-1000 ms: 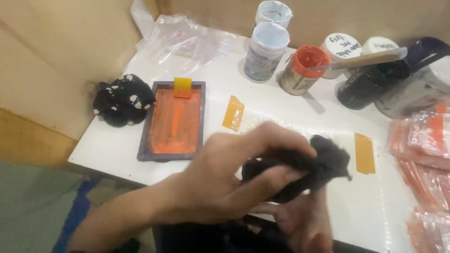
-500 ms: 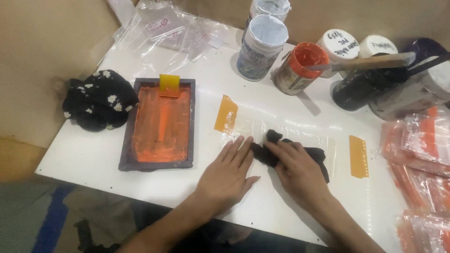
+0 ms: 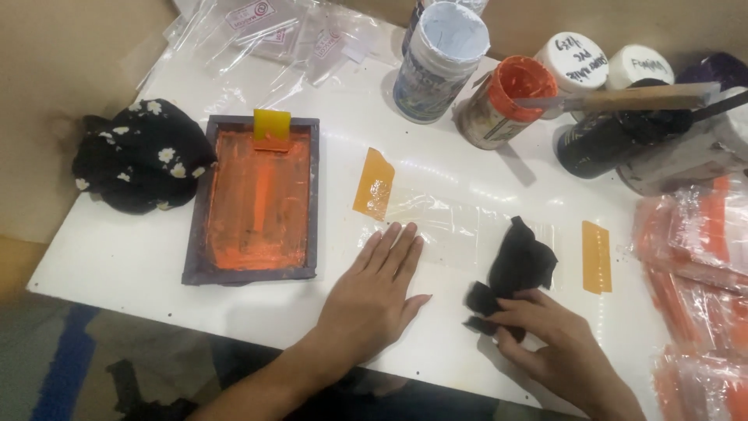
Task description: Manually screen printing orange ink onto small plastic bags using a frame and squeegee
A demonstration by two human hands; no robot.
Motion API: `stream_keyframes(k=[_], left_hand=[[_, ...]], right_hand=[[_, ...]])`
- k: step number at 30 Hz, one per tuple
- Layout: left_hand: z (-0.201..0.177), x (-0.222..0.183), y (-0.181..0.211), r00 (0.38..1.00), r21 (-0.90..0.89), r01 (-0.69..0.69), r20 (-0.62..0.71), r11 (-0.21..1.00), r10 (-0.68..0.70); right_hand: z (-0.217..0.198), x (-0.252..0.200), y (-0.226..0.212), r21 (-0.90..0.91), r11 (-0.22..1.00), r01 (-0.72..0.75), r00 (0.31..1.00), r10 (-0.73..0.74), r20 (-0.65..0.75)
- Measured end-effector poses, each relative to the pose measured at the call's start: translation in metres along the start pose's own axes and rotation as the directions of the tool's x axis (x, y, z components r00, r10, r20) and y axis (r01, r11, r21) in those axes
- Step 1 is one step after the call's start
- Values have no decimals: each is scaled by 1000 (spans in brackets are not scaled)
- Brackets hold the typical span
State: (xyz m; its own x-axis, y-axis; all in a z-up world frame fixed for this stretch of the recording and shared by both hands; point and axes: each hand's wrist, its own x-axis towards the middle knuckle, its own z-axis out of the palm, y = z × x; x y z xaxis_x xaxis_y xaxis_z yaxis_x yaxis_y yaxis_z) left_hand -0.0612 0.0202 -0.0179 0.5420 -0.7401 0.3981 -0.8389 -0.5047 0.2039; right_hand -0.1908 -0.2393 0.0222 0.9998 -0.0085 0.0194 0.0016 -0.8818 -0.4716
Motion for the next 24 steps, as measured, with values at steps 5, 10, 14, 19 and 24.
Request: stream_keyframes(k=[5,10,14,19,24], left_hand=[[-11,2,1,996,46,-19,-86,999,23],[-18,7,0,978,138,-29,-199,990,56],[-15,5,-1,976,21,-109,-189,994,111],[-27,11,0,952,-21,-164,-263,986,153],[-94,24,17,913,-759,391,389,520,-118]], right_hand=[[-8,-7,2,161,981,-112,974,140,-177],[2,1,-27,158,962,-224,954,249,-164],[-3,27,-42,-394,891,-224,970,245,2],[5,13,-17,-271,961,-53,993,21,-119],[-36,-20,-16,70,992,107,977,-92,-191]])
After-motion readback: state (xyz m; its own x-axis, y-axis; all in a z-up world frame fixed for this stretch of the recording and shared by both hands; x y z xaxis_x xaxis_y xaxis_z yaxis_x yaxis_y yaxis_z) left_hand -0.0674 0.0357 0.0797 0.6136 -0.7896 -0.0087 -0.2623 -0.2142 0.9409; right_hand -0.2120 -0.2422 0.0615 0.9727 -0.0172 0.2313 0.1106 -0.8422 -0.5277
